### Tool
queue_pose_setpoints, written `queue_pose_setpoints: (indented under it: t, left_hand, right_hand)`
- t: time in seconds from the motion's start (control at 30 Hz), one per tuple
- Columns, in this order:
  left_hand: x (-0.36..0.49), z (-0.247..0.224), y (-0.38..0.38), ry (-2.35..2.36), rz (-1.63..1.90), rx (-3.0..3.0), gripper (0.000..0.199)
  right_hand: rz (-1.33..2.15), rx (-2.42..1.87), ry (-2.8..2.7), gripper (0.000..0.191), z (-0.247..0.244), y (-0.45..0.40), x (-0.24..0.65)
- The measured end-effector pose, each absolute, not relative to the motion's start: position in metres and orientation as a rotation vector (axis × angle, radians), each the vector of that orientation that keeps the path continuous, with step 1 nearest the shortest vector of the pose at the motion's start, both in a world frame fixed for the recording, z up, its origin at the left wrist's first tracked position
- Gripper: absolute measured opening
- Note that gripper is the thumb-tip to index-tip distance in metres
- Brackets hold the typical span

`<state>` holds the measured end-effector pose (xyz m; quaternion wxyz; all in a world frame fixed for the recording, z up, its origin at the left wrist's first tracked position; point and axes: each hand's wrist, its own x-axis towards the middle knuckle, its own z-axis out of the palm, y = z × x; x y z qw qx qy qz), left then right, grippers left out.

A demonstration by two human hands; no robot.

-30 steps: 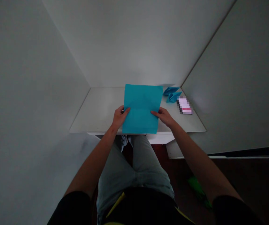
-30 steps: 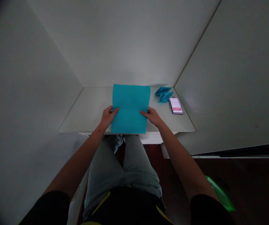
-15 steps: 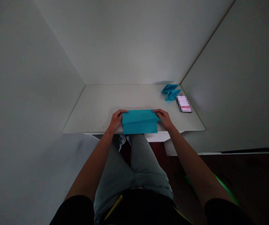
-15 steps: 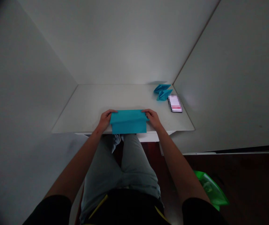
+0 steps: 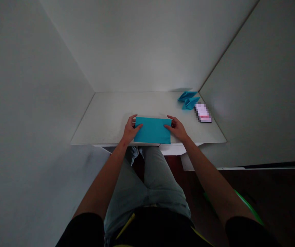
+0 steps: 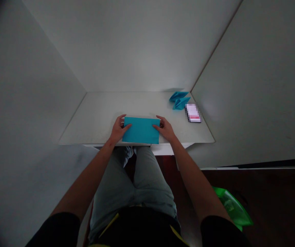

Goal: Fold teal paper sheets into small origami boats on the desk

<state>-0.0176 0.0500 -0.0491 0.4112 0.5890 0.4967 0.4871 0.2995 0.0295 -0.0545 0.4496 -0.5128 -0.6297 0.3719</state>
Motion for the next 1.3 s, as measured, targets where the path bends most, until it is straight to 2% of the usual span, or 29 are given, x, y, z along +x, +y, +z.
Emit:
queue_pose_setpoints:
  t: [0.1, 0.3, 0.4, 0.5, 0.67, 0.9, 1.1, 1.3]
  left_hand:
    - [-0.016, -0.052, 0.052, 1.299, 1.257, 1.534, 0.065]
    - [-0.012, -0.044, 0.048, 1.49, 1.229, 1.771, 0.023]
    - [-0.01, -0.039, 0.044, 1.5, 1.15, 1.996, 0.014]
    - [-0.008, -0.036, 0.04, 1.458, 1.022, 2.147, 0.02]
    - [-0.005, -0.034, 0.034, 1.307, 0.822, 2.412, 0.03]
    - [-0.003, -0.032, 0.029, 1.182, 0.775, 2.568, 0.043]
    - [-0.002, -0.029, 0.027, 1.155, 0.694, 2.595, 0.044]
    - [0.0, -0.026, 0.027, 1.166, 0.678, 2.581, 0.045]
  right_hand:
    - [0.836, -1.304, -1.513, 0.067, -0.055, 0.031, 0.298]
    - [0.808, -1.253, -1.584, 0.073, -0.055, 0.031, 0.296]
    - [0.781, -1.229, -1.648, 0.07, -0.054, 0.03, 0.296]
    - [0.698, -1.224, -1.761, 0.061, -0.053, 0.029, 0.295]
    - [0.53, -1.222, -1.975, 0.058, -0.055, 0.03, 0.292]
    - [0.495, -1.328, -1.928, 0.072, -0.057, 0.03, 0.29]
    - [0.442, -1.404, -2.043, 0.046, -0.051, 0.029, 0.288]
    - [0.393, -1.218, -2.265, 0.048, -0.041, 0.015, 0.281]
